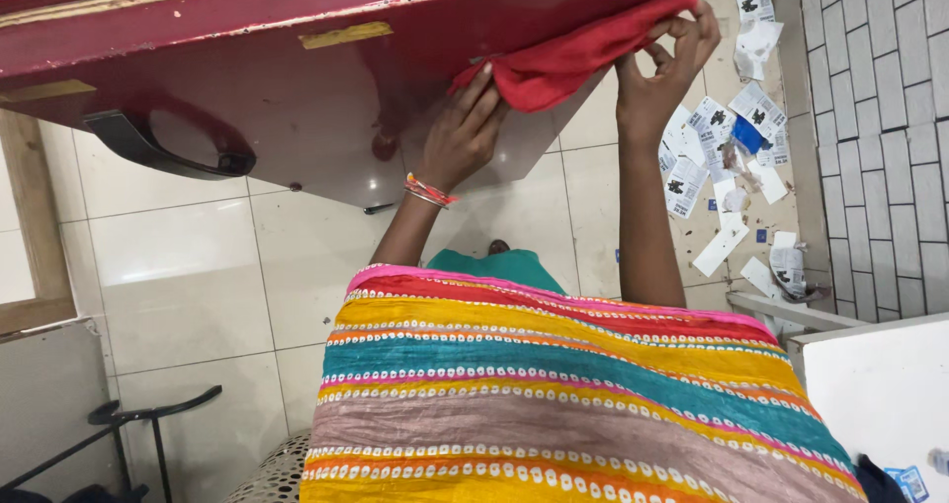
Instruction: The person wipes the surface of a maroon-colored cabinet using a red cloth. They clean the top, front, and side panels in a repetitive wiping motion.
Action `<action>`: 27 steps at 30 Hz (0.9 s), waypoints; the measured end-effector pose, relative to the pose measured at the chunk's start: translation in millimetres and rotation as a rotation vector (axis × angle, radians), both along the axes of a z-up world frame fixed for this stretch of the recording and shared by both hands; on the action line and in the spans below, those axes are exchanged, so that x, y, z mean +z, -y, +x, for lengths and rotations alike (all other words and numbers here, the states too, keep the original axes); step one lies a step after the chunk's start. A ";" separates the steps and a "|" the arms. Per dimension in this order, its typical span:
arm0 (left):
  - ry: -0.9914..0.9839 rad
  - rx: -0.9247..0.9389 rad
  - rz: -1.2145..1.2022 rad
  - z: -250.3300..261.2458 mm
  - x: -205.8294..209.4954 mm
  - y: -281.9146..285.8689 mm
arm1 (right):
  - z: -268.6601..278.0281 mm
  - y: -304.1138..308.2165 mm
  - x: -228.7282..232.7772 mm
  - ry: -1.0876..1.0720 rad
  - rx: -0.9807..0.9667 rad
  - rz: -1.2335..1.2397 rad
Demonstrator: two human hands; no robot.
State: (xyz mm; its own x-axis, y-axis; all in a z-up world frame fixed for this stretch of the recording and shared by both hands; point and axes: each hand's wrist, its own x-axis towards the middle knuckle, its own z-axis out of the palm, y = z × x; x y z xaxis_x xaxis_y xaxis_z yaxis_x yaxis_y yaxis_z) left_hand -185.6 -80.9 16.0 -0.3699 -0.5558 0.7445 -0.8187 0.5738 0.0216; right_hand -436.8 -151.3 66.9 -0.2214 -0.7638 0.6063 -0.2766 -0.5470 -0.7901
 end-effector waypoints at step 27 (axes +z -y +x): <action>-1.020 -0.450 1.093 -47.1 -5.3 -53.9 | -28.9 -80.8 33.9 -0.009 0.545 0.311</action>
